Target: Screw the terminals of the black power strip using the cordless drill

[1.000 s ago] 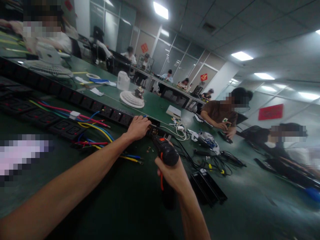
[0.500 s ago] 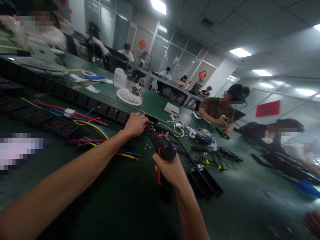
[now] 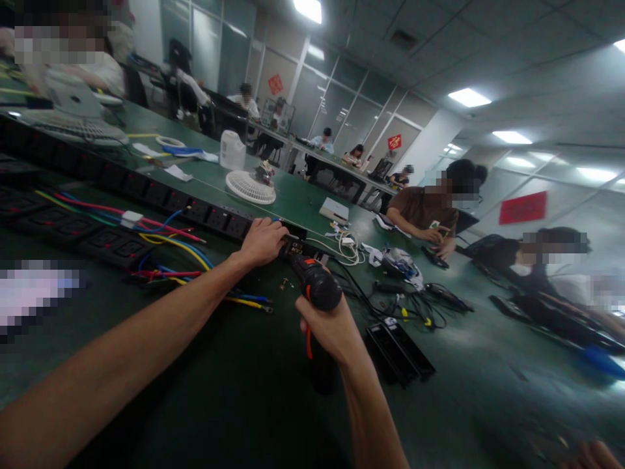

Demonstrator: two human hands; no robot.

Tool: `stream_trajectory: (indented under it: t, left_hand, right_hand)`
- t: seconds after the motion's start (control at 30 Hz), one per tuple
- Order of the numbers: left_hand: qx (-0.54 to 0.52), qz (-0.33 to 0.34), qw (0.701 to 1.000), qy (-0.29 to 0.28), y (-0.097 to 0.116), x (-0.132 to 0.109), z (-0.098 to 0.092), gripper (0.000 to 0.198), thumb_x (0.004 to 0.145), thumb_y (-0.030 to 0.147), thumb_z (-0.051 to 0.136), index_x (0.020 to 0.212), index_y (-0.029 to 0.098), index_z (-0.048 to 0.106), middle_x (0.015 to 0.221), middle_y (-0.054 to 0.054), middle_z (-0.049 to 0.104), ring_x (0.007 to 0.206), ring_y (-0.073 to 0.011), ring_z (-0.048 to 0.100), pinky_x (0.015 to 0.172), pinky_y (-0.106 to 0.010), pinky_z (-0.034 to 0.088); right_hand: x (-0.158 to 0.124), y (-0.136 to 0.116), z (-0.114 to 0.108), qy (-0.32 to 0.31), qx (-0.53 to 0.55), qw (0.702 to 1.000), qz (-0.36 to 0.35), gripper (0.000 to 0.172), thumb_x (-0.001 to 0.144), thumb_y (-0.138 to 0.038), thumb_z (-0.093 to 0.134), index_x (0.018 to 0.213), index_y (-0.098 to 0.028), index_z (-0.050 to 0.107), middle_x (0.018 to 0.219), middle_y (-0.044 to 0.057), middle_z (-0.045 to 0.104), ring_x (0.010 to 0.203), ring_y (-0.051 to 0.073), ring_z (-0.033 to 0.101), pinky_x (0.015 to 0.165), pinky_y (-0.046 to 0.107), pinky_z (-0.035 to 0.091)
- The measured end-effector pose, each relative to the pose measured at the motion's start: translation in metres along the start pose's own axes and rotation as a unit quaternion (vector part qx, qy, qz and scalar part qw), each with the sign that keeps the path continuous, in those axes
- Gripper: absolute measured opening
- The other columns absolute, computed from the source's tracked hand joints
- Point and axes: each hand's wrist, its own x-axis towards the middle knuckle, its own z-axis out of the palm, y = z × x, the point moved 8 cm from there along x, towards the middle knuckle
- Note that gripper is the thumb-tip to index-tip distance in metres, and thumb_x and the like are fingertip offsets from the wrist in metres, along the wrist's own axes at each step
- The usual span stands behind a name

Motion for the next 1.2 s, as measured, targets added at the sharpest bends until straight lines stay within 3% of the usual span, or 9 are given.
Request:
stream_trajectory:
  t: [0.23, 0.63, 0.93, 1.2]
  left_hand:
    - [0.004, 0.001, 1.0, 0.001, 0.0004, 0.0, -0.0002, 0.023, 0.098, 0.024, 0.051, 0.11, 0.022, 0.071, 0.113, -0.011, 0.07, 0.111, -0.0321, 0.052, 0.097, -0.049, 0.035]
    - [0.001, -0.007, 1.0, -0.006, 0.0008, -0.0004, -0.0011, 0.025, 0.099, 0.025, 0.048, 0.111, 0.024, 0.07, 0.114, -0.011, 0.07, 0.113, -0.0318, 0.052, 0.099, -0.049, 0.034]
    - [0.008, -0.006, 1.0, -0.011, 0.0007, -0.0002, -0.0002, 0.026, 0.098, 0.024, 0.049, 0.111, 0.023, 0.07, 0.114, -0.011, 0.069, 0.113, -0.0314, 0.052, 0.098, -0.049, 0.035]
    - [0.015, -0.003, 1.0, -0.013, 0.0013, 0.0002, -0.0018, 0.024, 0.096, 0.028, 0.053, 0.112, 0.023, 0.07, 0.117, -0.011, 0.069, 0.114, -0.0327, 0.052, 0.099, -0.05, 0.035]
  right_hand:
    - [-0.0023, -0.0038, -0.0009, 0.003, -0.001, 1.0, 0.007, 0.019, 0.077, -0.028, 0.063, 0.061, -0.023, 0.054, 0.049, -0.002, 0.056, 0.046, 0.012, 0.05, 0.05, 0.025, 0.045]
    - [-0.0031, -0.0072, -0.001, 0.006, -0.002, 1.0, -0.004, 0.006, 0.077, -0.024, 0.063, 0.071, -0.021, 0.063, 0.049, -0.003, 0.054, 0.046, 0.013, 0.051, 0.05, 0.025, 0.044]
    - [-0.0009, -0.0014, -0.0002, 0.004, 0.01, 1.0, -0.001, 0.016, 0.077, -0.027, 0.064, 0.063, -0.021, 0.059, 0.05, -0.001, 0.055, 0.048, 0.013, 0.051, 0.052, 0.027, 0.045]
    - [-0.0015, -0.0038, -0.0003, 0.003, 0.007, 1.0, -0.004, 0.007, 0.075, -0.024, 0.064, 0.069, -0.021, 0.063, 0.051, -0.002, 0.055, 0.048, 0.013, 0.051, 0.051, 0.027, 0.043]
